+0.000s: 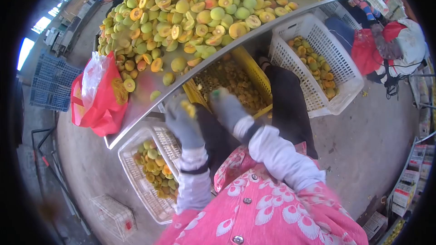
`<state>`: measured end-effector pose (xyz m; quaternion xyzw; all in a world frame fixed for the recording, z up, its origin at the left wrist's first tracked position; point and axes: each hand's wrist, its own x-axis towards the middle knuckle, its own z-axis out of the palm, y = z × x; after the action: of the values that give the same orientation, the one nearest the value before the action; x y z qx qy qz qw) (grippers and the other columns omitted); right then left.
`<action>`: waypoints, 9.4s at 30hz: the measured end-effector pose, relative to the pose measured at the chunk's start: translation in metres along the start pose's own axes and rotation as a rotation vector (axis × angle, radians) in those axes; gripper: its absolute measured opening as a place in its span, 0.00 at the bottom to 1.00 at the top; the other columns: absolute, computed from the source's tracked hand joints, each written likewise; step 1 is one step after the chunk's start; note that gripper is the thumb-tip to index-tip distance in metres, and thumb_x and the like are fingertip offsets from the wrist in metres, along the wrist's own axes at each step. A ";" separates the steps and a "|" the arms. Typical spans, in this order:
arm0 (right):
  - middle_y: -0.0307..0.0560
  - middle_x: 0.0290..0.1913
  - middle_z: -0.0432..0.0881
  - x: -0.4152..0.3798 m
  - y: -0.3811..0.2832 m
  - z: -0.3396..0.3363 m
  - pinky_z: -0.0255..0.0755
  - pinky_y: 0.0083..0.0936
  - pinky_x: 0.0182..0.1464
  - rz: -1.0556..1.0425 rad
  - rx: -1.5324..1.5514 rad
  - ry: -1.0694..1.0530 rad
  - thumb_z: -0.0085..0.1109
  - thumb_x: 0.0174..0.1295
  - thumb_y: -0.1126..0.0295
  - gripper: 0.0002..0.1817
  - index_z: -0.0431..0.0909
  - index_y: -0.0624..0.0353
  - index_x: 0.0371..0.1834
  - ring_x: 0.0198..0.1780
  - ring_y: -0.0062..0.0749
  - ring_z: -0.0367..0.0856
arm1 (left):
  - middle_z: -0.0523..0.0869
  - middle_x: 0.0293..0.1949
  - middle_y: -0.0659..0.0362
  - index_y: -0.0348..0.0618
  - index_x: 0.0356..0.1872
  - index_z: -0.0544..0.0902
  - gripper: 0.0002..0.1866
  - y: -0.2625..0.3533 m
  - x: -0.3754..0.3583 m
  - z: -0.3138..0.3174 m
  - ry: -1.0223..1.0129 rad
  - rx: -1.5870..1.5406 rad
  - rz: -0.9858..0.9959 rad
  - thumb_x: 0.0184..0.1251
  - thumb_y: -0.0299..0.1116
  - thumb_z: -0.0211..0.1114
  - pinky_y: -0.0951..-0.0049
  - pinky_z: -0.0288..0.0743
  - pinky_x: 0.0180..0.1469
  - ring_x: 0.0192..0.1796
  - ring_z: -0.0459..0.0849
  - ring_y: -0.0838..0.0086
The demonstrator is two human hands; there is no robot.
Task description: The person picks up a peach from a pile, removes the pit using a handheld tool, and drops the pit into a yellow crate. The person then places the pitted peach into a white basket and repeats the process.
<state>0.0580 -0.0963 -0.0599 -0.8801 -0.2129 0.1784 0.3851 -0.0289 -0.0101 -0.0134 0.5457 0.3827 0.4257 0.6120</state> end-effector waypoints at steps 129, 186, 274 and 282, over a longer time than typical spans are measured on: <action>0.63 0.42 0.83 0.005 0.066 0.008 0.74 0.44 0.45 -0.006 0.274 -0.146 0.55 0.70 0.55 0.17 0.73 0.59 0.47 0.44 0.59 0.83 | 0.82 0.54 0.46 0.34 0.55 0.80 0.18 0.031 0.083 -0.061 -0.146 0.821 0.476 0.63 0.23 0.65 0.63 0.75 0.58 0.54 0.82 0.57; 0.25 0.18 0.61 -0.037 -0.083 -0.112 0.56 0.16 0.16 0.286 0.897 -1.100 0.44 0.75 0.42 0.24 0.69 0.51 0.31 0.16 0.14 0.58 | 0.78 0.27 0.66 0.35 0.40 0.83 0.17 0.069 0.019 0.019 -0.392 0.001 -0.139 0.77 0.40 0.53 0.78 0.67 0.32 0.29 0.72 0.84; 0.62 0.27 0.81 -0.049 -0.077 -0.057 0.75 0.49 0.32 -0.482 0.238 0.231 0.55 0.70 0.56 0.16 0.74 0.60 0.44 0.31 0.62 0.81 | 0.85 0.46 0.51 0.31 0.54 0.77 0.29 0.079 0.012 0.023 -0.533 -0.413 -0.167 0.80 0.53 0.46 0.70 0.79 0.48 0.44 0.83 0.71; 0.66 0.30 0.82 -0.056 -0.076 -0.062 0.76 0.48 0.34 -0.419 0.130 0.029 0.53 0.71 0.53 0.21 0.73 0.64 0.48 0.34 0.62 0.83 | 0.86 0.44 0.52 0.31 0.52 0.79 0.27 0.082 -0.004 0.022 -0.445 -0.334 -0.035 0.81 0.49 0.46 0.76 0.77 0.44 0.39 0.82 0.75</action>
<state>0.0225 -0.1157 0.0452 -0.7924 -0.3736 0.0950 0.4728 -0.0183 -0.0180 0.0709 0.5107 0.1726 0.3420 0.7697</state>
